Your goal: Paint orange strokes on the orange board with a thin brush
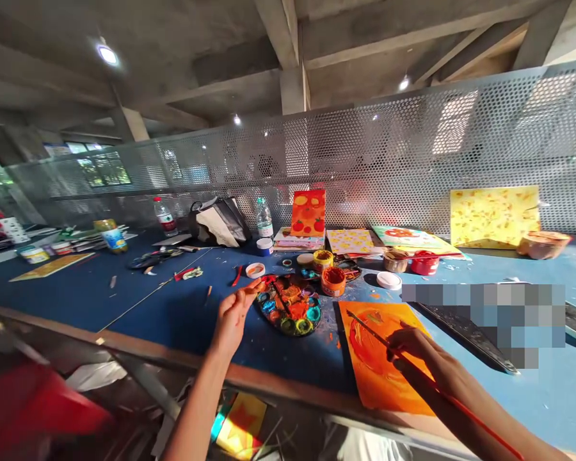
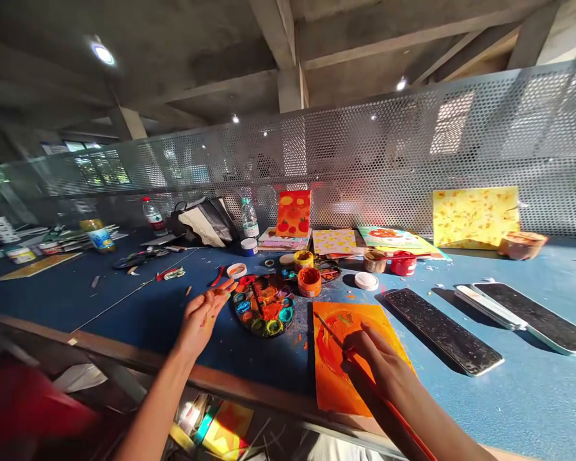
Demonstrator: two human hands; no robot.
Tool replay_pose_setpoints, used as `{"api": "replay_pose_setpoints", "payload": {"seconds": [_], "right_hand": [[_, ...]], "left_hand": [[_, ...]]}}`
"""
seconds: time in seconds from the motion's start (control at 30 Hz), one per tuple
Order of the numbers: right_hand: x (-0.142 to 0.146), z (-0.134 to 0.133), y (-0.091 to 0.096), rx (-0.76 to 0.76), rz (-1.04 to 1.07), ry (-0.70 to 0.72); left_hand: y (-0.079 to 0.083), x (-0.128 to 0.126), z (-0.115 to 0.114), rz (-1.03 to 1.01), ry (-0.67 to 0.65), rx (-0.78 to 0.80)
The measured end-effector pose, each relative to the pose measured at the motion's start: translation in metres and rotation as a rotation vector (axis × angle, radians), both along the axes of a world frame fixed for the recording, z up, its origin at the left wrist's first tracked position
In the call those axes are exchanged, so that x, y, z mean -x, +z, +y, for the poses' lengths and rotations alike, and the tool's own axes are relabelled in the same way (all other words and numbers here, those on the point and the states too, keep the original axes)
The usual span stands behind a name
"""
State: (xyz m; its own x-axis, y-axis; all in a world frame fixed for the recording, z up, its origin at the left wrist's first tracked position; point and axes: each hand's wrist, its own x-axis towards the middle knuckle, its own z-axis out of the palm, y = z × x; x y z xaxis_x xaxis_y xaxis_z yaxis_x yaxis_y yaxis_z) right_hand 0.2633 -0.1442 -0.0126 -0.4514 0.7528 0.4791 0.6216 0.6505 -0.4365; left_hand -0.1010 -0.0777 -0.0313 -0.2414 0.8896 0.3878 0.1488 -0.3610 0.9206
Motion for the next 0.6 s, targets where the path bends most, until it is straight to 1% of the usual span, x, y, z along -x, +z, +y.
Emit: {"api": "replay_pose_setpoints", "payload": {"seconds": [0.07, 0.13, 0.17, 0.2, 0.27, 0.43, 0.53, 0.6], "right_hand": [[0.001, 0.004, -0.009, -0.034, -0.005, 0.001], [0.005, 0.007, -0.017, -0.07, 0.004, -0.008], [0.008, 0.008, -0.019, -0.096, 0.008, -0.004], [0.01, 0.01, -0.02, -0.125, 0.007, 0.007], [0.016, 0.011, -0.019, -0.179, -0.028, 0.064], [0.031, 0.018, -0.007, -0.266, -0.23, 0.206], [0.041, 0.027, -0.008, -0.356, -0.312, 0.178], [0.046, 0.033, -0.011, -0.387, -0.349, 0.154]], "left_hand": [[0.007, -0.002, -0.006, -0.141, -0.174, 0.019], [0.014, -0.003, -0.011, -0.357, -0.38, 0.036], [0.016, -0.002, -0.012, -0.462, -0.466, 0.044], [0.019, -0.001, -0.014, -0.541, -0.525, 0.052], [0.021, 0.0, -0.016, -0.605, -0.574, 0.07], [0.02, 0.002, -0.016, -0.627, -0.625, 0.106], [0.02, 0.001, -0.016, -0.627, -0.605, 0.112], [0.02, 0.002, -0.015, -0.63, -0.585, 0.113]]}}
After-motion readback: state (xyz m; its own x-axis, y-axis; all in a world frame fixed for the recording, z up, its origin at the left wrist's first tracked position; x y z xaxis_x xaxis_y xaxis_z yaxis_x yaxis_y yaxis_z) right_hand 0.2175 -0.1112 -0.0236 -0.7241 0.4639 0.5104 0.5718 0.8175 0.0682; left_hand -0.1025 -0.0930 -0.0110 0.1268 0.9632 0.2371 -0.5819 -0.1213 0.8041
